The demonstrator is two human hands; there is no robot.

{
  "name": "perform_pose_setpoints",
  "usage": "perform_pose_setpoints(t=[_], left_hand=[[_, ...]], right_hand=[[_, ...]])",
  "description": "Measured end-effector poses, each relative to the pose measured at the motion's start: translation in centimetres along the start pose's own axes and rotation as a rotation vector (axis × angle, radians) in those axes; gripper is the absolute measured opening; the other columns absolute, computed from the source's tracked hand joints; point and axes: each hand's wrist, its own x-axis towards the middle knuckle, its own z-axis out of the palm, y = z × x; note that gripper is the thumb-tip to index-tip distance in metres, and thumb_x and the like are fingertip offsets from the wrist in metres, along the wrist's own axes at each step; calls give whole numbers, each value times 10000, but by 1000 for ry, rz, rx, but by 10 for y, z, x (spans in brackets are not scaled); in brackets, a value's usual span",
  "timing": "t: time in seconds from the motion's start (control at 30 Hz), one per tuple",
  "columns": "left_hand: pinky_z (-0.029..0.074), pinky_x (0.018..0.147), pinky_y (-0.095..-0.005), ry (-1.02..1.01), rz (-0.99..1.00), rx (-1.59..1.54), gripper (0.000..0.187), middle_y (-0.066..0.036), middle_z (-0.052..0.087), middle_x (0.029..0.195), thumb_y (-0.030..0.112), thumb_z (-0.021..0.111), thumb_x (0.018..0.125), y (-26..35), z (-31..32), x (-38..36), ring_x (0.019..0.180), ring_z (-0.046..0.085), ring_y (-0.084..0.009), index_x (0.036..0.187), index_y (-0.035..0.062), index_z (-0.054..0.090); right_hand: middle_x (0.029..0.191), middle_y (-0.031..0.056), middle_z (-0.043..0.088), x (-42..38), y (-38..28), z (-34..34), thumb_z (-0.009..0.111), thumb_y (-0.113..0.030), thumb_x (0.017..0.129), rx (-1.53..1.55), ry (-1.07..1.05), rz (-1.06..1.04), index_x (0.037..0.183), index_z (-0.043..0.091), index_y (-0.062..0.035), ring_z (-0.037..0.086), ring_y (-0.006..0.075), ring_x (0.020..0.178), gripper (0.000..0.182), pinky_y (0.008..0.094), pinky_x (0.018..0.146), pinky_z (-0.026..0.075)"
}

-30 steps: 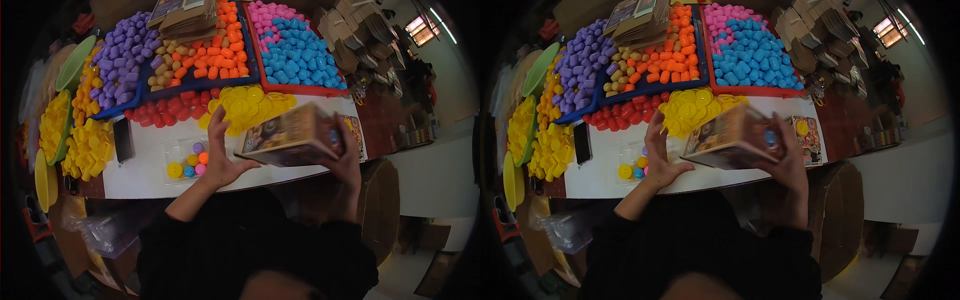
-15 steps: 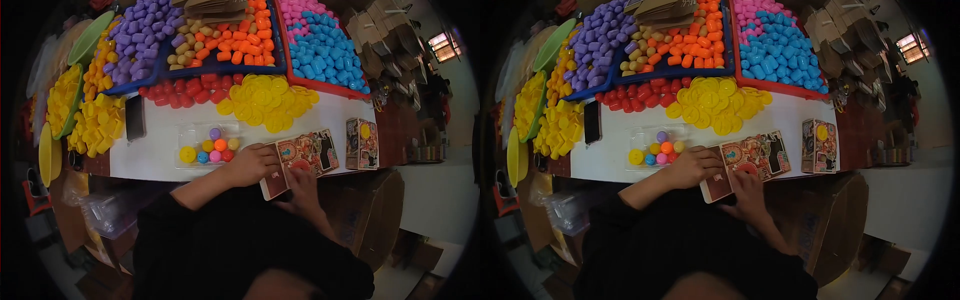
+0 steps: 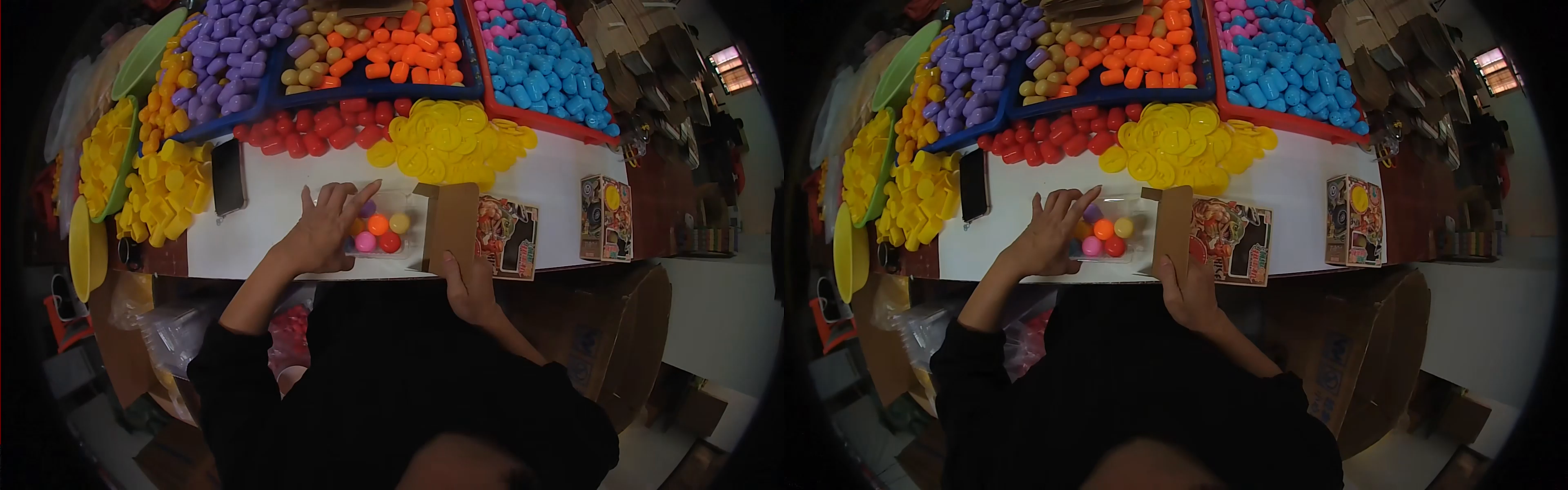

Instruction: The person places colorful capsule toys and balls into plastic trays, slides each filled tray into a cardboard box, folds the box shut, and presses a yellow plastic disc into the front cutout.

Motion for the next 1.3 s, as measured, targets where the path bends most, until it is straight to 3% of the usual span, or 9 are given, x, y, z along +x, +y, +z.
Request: perform_pose_setpoints(t=[0.33, 0.43, 0.5, 0.53, 0.73, 0.97, 1.17, 1.23, 1.3], left_hand=[[276, 960, -616, 167, 218, -61, 1176, -150, 368, 1256, 360, 848, 504, -9, 6, -6, 1214, 334, -354, 1421, 160, 139], [334, 975, -489, 407, 294, -511, 977, -160, 392, 1232, 401, 813, 580, -33, 6, -22, 1190, 368, -361, 1353, 121, 286], [380, 938, -380, 522, 21, -481, 681, -162, 436, 1172, 349, 768, 676, -48, 12, -34, 1116, 438, -349, 1211, 77, 447], [407, 888, -366, 513, -87, -484, 450, -141, 493, 1075, 286, 737, 723, -49, 12, -40, 1029, 491, -315, 1063, 55, 555], [436, 841, -322, 271, -275, -528, 313, -100, 529, 997, 160, 716, 726, -66, 16, -45, 914, 532, -240, 995, 35, 617], [460, 804, -333, 185, -179, -482, 246, -130, 608, 978, 151, 633, 798, -75, 19, -32, 861, 562, -237, 1000, 13, 608], [463, 716, -390, 49, -323, -554, 273, -171, 635, 861, 222, 516, 887, -57, 10, -23, 767, 602, -302, 1030, 2, 588], [450, 779, -288, 34, -360, -656, 277, -98, 633, 895, 207, 515, 906, -60, 11, -26, 818, 574, -183, 1088, 10, 585], [450, 779, -285, 30, -354, -775, 269, -85, 631, 901, 203, 516, 909, -63, 12, -28, 817, 567, -163, 1082, 12, 593]], right_hand=[[702, 139, 562, 15, -24, 43, 440, -136, 910, 128, -204, -46, 886, 544, 11, 569, 274, 623, 182, 354, 582, 436], [704, 151, 560, 18, -28, 50, 449, -125, 904, 178, -237, -58, 881, 544, 19, 570, 274, 623, 174, 355, 575, 436], [710, 158, 559, 16, -20, 53, 456, -109, 895, 191, -197, -56, 870, 542, 26, 569, 276, 624, 162, 358, 568, 434], [710, 158, 559, 15, -17, 53, 456, -109, 895, 194, -206, -56, 870, 542, 26, 569, 276, 624, 162, 358, 568, 434], [695, 164, 543, 13, -11, 54, 467, -104, 886, 166, -212, -60, 850, 537, 29, 552, 278, 604, 155, 363, 562, 430], [690, 156, 552, 14, -13, 53, 469, -102, 882, 168, -223, -27, 856, 543, 27, 562, 273, 601, 150, 358, 557, 436], [687, 146, 570, 15, -13, 57, 474, -95, 875, 165, -162, -82, 885, 564, 19, 584, 261, 591, 146, 348, 542, 454], [691, 143, 575, 15, -12, 56, 475, -92, 872, 176, -176, -69, 898, 570, 17, 589, 261, 595, 146, 346, 543, 458], [700, 139, 580, 15, -12, 57, 479, -84, 867, 185, -173, -78, 917, 577, 14, 591, 263, 598, 147, 342, 549, 463]])
